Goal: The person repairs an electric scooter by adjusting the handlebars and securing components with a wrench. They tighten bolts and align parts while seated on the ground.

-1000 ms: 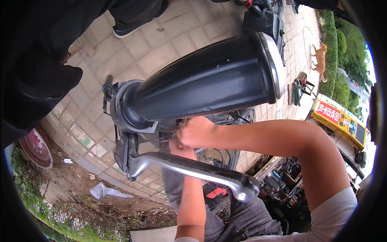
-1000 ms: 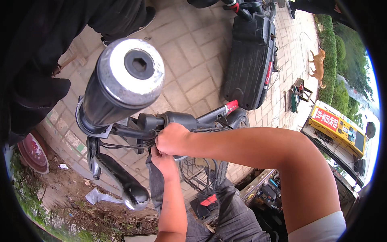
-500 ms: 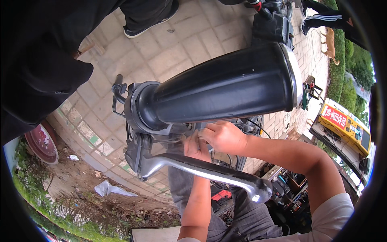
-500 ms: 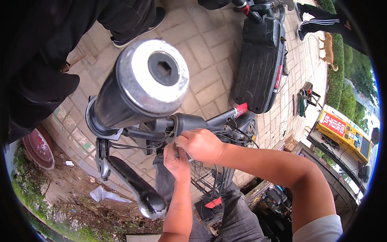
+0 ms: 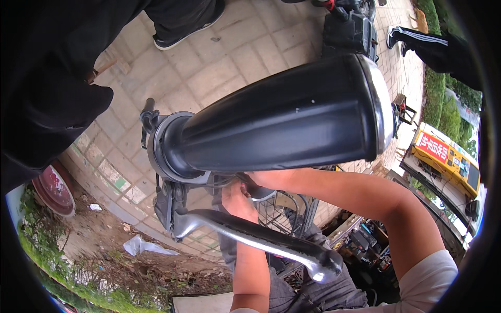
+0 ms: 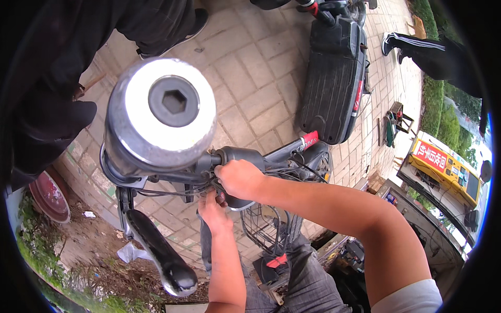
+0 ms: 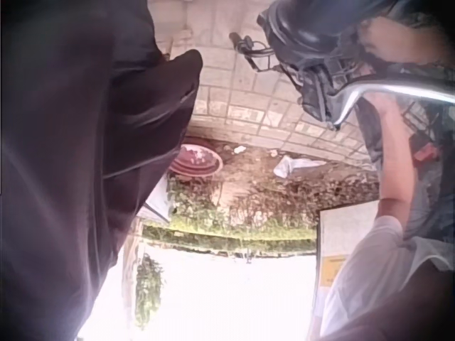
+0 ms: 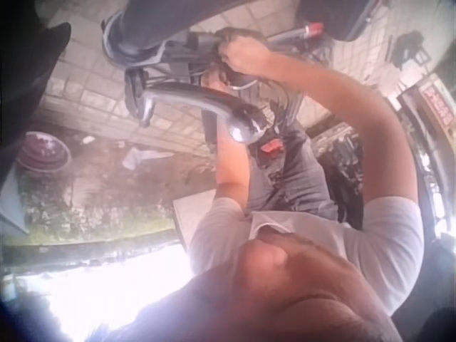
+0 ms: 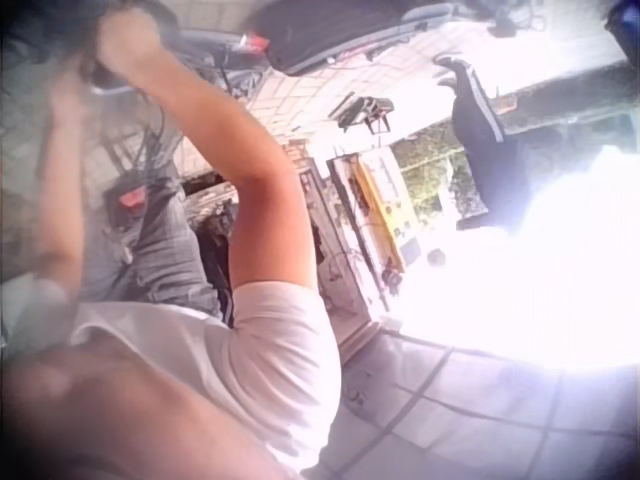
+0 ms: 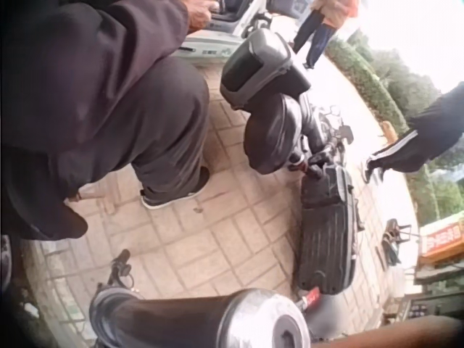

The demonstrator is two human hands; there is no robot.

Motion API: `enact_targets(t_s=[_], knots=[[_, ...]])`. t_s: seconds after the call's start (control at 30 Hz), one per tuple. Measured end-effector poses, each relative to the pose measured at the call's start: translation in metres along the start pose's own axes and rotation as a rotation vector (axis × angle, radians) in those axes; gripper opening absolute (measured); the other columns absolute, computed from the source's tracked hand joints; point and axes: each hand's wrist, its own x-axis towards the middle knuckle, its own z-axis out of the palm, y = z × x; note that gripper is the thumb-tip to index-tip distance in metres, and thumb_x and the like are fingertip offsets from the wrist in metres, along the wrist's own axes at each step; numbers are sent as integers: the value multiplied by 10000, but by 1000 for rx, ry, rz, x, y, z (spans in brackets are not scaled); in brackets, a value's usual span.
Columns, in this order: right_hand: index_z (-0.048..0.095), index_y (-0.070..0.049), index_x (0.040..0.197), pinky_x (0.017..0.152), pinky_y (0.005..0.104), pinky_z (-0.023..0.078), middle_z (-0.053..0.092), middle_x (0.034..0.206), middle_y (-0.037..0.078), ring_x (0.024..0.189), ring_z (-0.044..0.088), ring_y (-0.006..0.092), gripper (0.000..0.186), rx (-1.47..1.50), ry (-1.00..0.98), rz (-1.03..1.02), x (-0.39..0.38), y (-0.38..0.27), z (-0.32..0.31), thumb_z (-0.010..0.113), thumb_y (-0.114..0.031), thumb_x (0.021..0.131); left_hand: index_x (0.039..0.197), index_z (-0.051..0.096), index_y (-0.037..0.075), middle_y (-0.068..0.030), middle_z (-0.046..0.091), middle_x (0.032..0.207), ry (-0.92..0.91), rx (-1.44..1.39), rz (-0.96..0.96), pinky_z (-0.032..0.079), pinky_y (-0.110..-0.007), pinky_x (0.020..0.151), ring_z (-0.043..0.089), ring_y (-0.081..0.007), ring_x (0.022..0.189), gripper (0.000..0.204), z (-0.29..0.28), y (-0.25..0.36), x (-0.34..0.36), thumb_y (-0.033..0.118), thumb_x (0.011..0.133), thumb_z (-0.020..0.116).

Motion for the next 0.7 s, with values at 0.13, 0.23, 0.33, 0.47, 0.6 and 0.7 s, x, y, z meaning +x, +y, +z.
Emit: enact_targets(t_s=[0.13, 0.23, 0.33, 0.47, 0.6, 0.7], knots=[[651, 2, 853, 633, 411, 566, 668, 733, 154, 702, 695, 318, 186, -143, 58, -154, 5, -1, 6, 616, -158, 765, 861, 594, 94, 32, 528, 692, 24, -22, -36, 350, -234, 529, 469, -74, 595, 69, -1, 2, 3, 147, 853, 636], [652, -6, 810, 588, 401, 560, 656, 702, 126, 659, 690, 282, 180, -304, 102, -317, 11, 4, 8, 628, -169, 739, 853, 594, 94, 41, 507, 677, 34, -32, -11, 344, -231, 537, 453, -70, 581, 63, 0, 2, 3, 143, 847, 635], [656, -21, 791, 563, 384, 552, 656, 698, 110, 633, 682, 260, 185, -373, 102, -445, 16, 9, 6, 634, -188, 716, 850, 594, 97, 44, 508, 680, 43, -8, 27, 339, -228, 540, 441, -60, 569, 50, -1, -1, 5, 133, 847, 627], [644, -42, 761, 538, 364, 533, 628, 667, 64, 589, 653, 237, 195, -519, 160, -615, 10, 6, -7, 643, -219, 680, 887, 601, 79, 32, 548, 727, -102, 37, 114, 340, -231, 535, 427, -41, 561, 25, -7, -14, 15, 91, 866, 602], [595, -69, 723, 530, 352, 522, 590, 658, 42, 581, 629, 222, 144, -462, 196, -597, 1, -1, -13, 640, -194, 668, 935, 645, 2, -10, 606, 827, -111, 258, 427, 444, -264, 637, 542, -96, 689, 73, 9, -21, -1, 47, 881, 626], [567, -77, 716, 561, 336, 524, 580, 710, 55, 616, 621, 217, 118, -399, 224, -569, -6, -13, -17, 628, -168, 673, 921, 657, -19, -75, 638, 879, -81, 561, 762, 489, -315, 732, 604, -197, 802, 94, 7, -18, -5, 43, 850, 665]])
